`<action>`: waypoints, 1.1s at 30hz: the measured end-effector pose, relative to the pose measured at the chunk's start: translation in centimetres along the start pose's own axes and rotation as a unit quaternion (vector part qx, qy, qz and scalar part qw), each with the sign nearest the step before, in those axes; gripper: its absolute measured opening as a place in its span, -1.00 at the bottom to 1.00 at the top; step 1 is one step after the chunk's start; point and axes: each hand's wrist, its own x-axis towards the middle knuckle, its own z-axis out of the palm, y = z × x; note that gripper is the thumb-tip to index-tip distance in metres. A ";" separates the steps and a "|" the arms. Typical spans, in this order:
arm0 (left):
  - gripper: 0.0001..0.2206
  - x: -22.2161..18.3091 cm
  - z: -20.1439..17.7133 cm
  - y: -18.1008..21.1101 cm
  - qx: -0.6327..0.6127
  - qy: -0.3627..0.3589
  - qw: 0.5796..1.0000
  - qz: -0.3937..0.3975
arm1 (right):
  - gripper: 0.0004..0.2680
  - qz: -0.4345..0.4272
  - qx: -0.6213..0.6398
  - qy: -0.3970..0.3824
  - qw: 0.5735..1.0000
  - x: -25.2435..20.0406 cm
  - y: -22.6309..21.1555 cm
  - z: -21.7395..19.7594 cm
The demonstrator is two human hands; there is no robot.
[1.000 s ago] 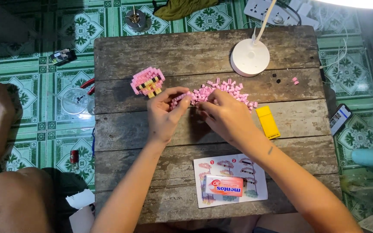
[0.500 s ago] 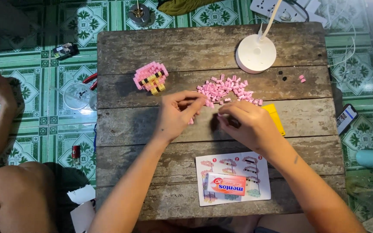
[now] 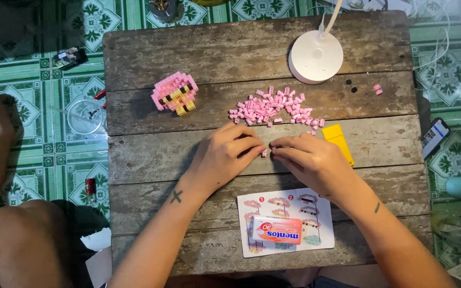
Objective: Assembling a small pixel-art toy figure using tiny interlocking plastic blocks on a wooden table.
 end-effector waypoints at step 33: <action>-0.95 0.2 -1.8 -1.0 0.106 -0.095 0.990 0.014 | -0.90 0.054 0.139 0.077 0.986 -0.1 -1.3 1.9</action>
